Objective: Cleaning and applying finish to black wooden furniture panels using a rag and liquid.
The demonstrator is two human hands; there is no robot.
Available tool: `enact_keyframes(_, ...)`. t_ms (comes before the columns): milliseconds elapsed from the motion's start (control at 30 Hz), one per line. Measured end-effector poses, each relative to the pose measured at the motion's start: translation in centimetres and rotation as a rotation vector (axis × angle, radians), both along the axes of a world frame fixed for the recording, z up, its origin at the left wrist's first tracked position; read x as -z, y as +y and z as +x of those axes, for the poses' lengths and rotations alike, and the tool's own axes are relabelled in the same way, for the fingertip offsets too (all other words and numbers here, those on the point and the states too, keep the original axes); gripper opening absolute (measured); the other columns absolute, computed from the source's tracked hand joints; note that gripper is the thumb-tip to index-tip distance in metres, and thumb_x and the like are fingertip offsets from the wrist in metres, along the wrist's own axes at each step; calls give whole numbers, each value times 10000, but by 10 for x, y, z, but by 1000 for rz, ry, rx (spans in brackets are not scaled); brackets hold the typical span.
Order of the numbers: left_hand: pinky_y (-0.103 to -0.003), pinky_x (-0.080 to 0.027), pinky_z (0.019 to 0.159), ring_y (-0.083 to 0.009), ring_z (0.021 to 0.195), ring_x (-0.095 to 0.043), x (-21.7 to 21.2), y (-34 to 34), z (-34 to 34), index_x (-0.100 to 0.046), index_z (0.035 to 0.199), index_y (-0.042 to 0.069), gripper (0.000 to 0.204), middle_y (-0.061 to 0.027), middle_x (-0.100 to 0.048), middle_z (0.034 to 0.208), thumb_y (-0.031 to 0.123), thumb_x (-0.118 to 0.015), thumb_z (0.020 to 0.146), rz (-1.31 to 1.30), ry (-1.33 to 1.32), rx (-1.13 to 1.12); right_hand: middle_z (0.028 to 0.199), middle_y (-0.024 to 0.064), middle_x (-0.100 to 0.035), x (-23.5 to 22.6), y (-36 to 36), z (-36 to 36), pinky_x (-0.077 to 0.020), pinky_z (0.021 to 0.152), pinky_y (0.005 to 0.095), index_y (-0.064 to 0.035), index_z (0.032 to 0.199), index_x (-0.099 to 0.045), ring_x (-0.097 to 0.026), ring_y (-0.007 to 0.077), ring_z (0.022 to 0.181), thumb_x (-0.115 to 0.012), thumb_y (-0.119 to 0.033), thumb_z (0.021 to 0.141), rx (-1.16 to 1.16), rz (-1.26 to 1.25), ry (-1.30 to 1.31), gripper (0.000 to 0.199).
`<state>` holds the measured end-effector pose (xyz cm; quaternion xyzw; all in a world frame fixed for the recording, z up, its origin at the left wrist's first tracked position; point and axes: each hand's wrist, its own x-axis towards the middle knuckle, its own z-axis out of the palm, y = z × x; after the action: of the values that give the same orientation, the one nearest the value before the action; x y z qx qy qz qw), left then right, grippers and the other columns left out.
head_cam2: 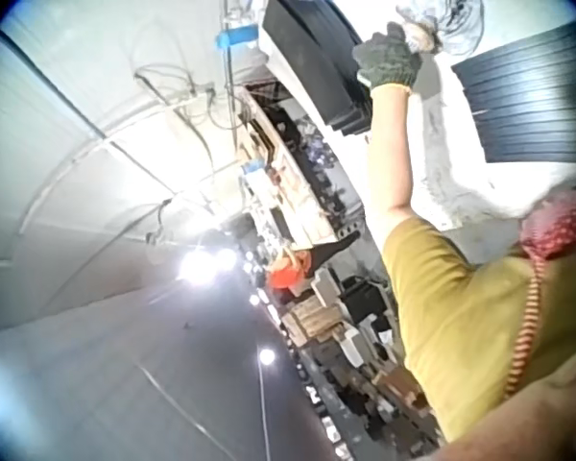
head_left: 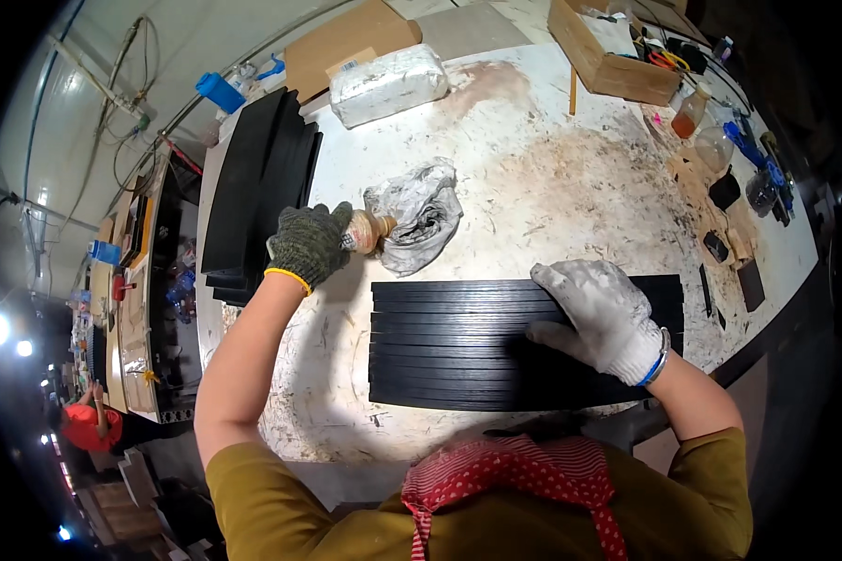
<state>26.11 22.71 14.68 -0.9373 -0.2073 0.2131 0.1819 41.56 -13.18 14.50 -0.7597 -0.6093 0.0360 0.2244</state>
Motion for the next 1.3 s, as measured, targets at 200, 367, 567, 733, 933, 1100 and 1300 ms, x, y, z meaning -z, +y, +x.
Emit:
enact_keyframes(200, -454, -442, 867, -274, 1021, -646, 3, 10, -2, -558, 1354, 225, 594, -85, -663, 1085, 344, -732, 799, 141, -87, 119, 1085, 202, -657, 8, -2, 0, -516, 859, 466, -43, 1254, -566, -643, 380, 975, -733, -412, 864, -5, 32, -15, 562)
enact_keyframes(367, -446, -445, 870, -271, 1024, -646, -10, 5, 2, -564, 1337, 223, 533, -85, -666, 1095, 340, -686, 831, 109, 31, 147, 1085, 203, -658, 4, -3, 1, -516, 865, 464, -41, 1263, -571, -643, 382, 974, -715, -418, 878, -7, 35, 9, 558)
enact_keyframes(567, -433, -443, 879, -265, 1059, -633, -31, 5, 4, -547, 1376, 210, 619, -83, -661, 1125, 332, -737, 800, 123, -25, 140, 1084, 204, -659, 4, -1, 4, -513, 876, 462, -37, 1271, -570, -642, 380, 981, -707, -416, 883, -7, 6, 27, 559)
enact_keyframes(733, -434, -442, 889, -270, 1055, -626, -32, 1, -5, -565, 1368, 228, 634, -69, -649, 1121, 355, -762, 779, 141, 101, 190, 1091, 198, -661, -1, 0, 2, -506, 890, 459, -33, 1274, -566, -641, 366, 997, -709, -413, 882, -7, -11, 24, 564)
enact_keyframes(933, -445, -444, 905, -273, 1047, -638, -25, 14, -20, -566, 1363, 216, 613, -81, -665, 1096, 347, -747, 793, 52, 10, 138, 1099, 195, -663, 0, 2, 2, -502, 902, 455, -26, 1274, -567, -639, 363, 1009, -712, -404, 881, -4, -38, 26, 565)
enact_keyframes(1100, -442, -502, 924, -311, 1092, -659, -14, 33, -19, -535, 1403, 177, 731, -130, -685, 1194, 401, -795, 758, -219, -62, -42, 1089, 187, -665, -2, -1, 2, -502, 892, 449, -26, 1274, -566, -641, 350, 999, -718, -409, 875, -7, 2, 28, 574)
enact_keyframes(1300, -397, -542, 933, -317, 1060, -672, 53, 102, -20, -504, 1342, 48, 802, -178, -670, 1169, 431, -857, 732, -843, -755, -154, 1089, 166, -649, 8, 3, 7, -503, 877, 458, -58, 1291, -550, -643, 354, 968, -717, -433, 870, -35, 68, 77, 589)
